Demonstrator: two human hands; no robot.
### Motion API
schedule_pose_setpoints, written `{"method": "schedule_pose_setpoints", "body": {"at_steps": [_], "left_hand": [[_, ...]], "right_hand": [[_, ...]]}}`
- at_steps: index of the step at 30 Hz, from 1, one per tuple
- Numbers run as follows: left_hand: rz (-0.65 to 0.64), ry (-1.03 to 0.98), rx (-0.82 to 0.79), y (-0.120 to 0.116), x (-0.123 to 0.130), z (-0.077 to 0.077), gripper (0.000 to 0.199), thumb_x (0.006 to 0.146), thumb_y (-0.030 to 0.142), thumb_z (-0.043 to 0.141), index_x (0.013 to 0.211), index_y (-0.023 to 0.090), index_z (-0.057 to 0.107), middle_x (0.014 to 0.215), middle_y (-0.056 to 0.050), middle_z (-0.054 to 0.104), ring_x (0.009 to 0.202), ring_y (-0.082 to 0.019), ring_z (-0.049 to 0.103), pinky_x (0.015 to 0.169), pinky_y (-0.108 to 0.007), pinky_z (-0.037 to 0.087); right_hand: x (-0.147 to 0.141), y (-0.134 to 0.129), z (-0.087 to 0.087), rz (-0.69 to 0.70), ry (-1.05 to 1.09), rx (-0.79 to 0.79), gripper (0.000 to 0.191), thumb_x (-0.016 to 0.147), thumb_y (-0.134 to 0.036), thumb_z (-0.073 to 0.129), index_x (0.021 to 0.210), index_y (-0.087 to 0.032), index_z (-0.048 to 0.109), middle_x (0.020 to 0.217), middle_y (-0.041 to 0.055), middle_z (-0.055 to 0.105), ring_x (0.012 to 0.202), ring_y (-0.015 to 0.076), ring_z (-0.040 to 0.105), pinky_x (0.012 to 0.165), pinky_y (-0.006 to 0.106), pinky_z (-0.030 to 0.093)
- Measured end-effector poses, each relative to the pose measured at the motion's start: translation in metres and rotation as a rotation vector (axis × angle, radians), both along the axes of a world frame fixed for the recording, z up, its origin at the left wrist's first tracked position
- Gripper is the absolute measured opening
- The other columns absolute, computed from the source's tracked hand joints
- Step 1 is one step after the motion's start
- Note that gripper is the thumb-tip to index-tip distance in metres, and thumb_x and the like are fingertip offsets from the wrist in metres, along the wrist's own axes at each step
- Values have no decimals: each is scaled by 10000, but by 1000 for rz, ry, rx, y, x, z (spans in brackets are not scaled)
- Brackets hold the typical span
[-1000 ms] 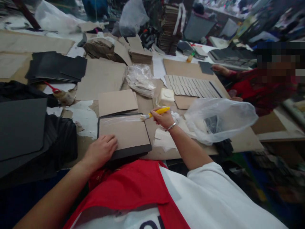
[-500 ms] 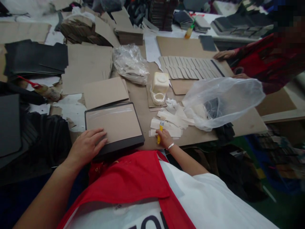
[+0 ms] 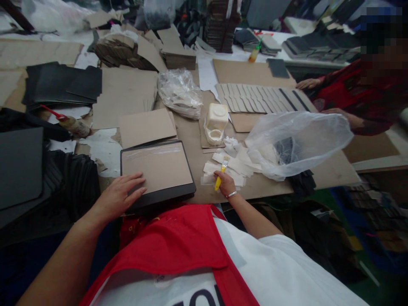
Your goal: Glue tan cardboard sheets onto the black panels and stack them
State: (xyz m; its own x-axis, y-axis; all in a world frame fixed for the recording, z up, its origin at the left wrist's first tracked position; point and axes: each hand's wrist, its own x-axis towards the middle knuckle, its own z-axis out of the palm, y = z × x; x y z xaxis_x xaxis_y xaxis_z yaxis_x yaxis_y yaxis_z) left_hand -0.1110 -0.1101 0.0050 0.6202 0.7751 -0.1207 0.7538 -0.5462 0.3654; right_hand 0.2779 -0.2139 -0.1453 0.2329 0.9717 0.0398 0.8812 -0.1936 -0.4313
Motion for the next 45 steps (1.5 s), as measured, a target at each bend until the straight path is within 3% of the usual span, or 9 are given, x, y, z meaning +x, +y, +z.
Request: {"method": "schedule_pose_setpoints", "body": {"at_steps": [9,17,19,22,26,30,35,41,45], "left_hand": [[63,-203,100,3,37,22,504,836,538,444,1131,161,602,1242,-121,575,1148,-254,535,1025,-430,410],[72,-619,-385,11,151,18,665,727,192,606,1354,186,384,1353,-156,463,617,-54,581,662,-245,542],[129,-659,-629,20,179,11,658,720,133,610,1338,152,385,1221,-156,571,571,-54,582,607,-232,535],[281,-688,-908,33,208,-1,264,789,143,571,1045,78,566,775,-71,663,547,-81,597,570,-217,522],[369,-723,-913,38,223,-8,126,837,211,531,771,111,572,555,7,566,461,-85,568,502,-211,491],[289,-706,-757,36,208,5,193,829,263,497,709,131,570,491,38,504,389,-74,508,398,-167,396],[340,-670,-610,34,140,25,268,784,361,498,612,157,520,431,65,424,353,-60,398,361,-163,312],[525,-543,-384,39,46,13,307,770,429,450,595,180,488,447,58,420,436,-91,422,454,-199,315],[588,-349,-141,52,17,5,322,781,413,439,587,172,531,531,26,493,565,-127,482,544,-232,322]], "right_hand": [[-1,29,62,-75,152,185,248,828,-336,553,1014,-178,595,885,69,702,777,177,666,711,274,499],[-31,48,119,98,271,291,258,861,-372,479,1034,-198,558,860,57,674,705,152,634,676,274,500],[-37,56,125,168,255,320,254,871,-367,460,1032,-198,562,867,61,670,709,150,627,676,274,499],[-36,70,122,188,146,357,241,878,-344,433,1003,-196,577,887,75,667,772,164,629,727,290,497],[-22,82,115,137,45,381,253,883,-352,401,977,-185,566,883,86,665,803,185,632,757,318,496],[-19,80,130,180,80,438,278,868,-420,457,1004,-184,512,839,70,652,741,173,624,715,306,497],[-32,80,150,333,160,427,343,813,-435,575,1038,-204,456,766,25,632,656,160,613,640,282,486],[-72,97,140,270,247,319,224,852,-339,500,1027,-200,475,736,19,625,598,164,602,586,277,454],[-103,116,127,181,156,251,268,828,-353,515,1036,-184,498,730,34,627,605,188,584,575,286,416]]}}
